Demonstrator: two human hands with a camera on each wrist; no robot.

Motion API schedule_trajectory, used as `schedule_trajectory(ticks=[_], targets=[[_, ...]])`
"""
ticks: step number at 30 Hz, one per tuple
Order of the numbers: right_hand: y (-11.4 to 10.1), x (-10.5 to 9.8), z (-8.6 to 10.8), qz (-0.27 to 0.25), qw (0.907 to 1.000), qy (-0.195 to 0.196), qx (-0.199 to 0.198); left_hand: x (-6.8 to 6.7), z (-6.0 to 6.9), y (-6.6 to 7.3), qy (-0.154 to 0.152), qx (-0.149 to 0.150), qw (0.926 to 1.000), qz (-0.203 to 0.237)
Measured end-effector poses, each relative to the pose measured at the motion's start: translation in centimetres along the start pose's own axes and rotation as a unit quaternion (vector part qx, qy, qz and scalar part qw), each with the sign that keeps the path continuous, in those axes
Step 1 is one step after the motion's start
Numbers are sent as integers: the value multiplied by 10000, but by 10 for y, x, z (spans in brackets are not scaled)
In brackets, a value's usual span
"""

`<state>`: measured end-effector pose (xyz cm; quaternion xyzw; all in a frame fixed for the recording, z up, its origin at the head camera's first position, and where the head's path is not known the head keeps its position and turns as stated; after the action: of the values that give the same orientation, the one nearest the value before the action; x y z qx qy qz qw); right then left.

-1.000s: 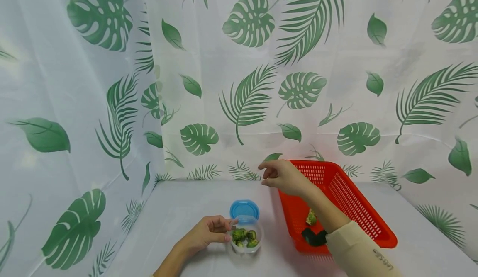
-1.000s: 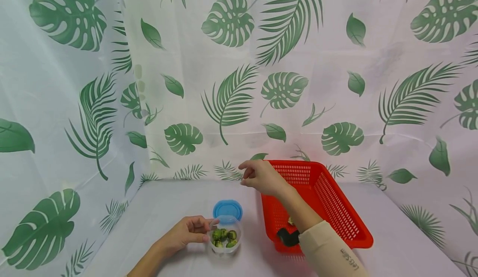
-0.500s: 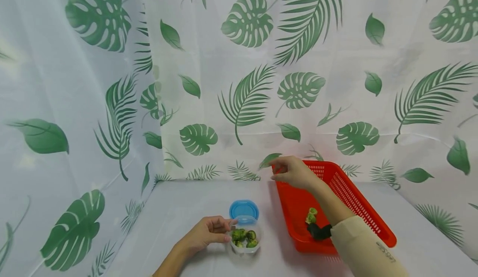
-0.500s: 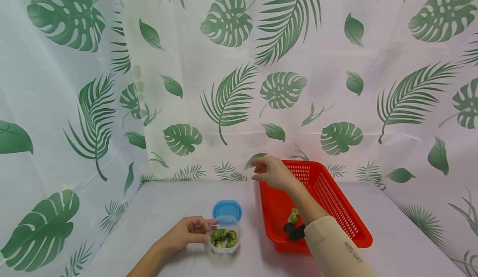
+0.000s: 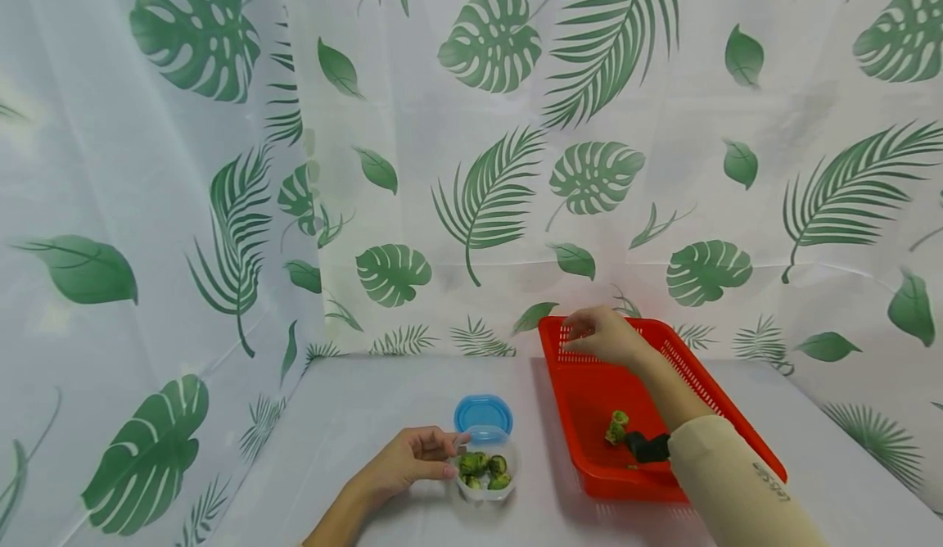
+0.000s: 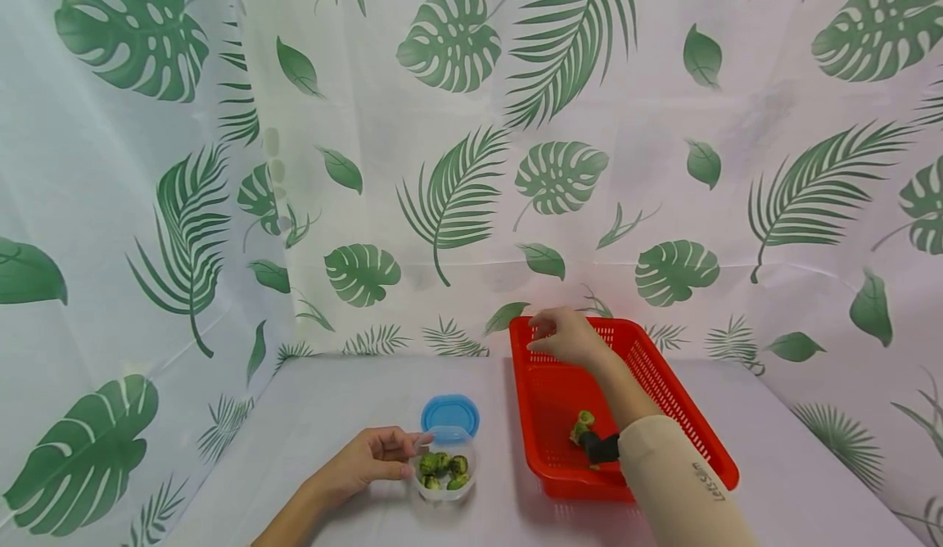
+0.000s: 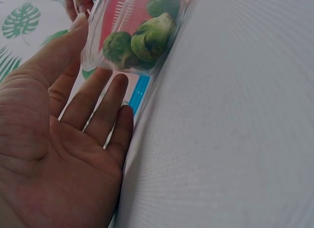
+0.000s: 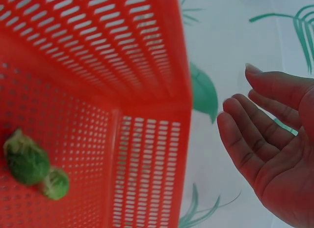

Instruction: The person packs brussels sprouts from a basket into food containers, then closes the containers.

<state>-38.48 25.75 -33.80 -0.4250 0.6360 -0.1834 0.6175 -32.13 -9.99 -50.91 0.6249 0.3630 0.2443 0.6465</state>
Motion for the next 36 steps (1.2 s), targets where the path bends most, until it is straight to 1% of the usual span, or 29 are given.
schedule_trajectory(ticks=[7, 12, 15, 22, 29, 36], targets=[[18, -5, 1, 113, 9997, 101, 177, 1, 0, -1, -8, 26, 10000, 10], [27, -8, 3, 19, 9996, 130, 242, 0, 0, -1, 16, 18, 10000, -14], [31, -8, 5, -47, 9994, 89, 337, 0, 0, 0, 15, 31, 10000, 35], [40, -8, 9, 36, 9979, 5, 640, 0, -1, -1, -8, 62, 10000, 78], [47, -9, 14, -130, 9961, 39, 875, 1, -1, 0, -6, 81, 9999, 109], [60, -9, 16, -287, 9935, -3, 1098, 0, 1, 0, 62, -164, 9998, 59]])
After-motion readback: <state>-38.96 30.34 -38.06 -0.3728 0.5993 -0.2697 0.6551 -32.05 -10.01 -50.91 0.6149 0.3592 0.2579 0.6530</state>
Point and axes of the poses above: each hand's wrist, its own z-axis away from the middle knuckle, its own x-axis out of the palm, y = z × x, the point moved 3 cm from there along -z, towards the middle knuckle, and after that the axes turned 11 degrees about -z, right-handed, at the moved point
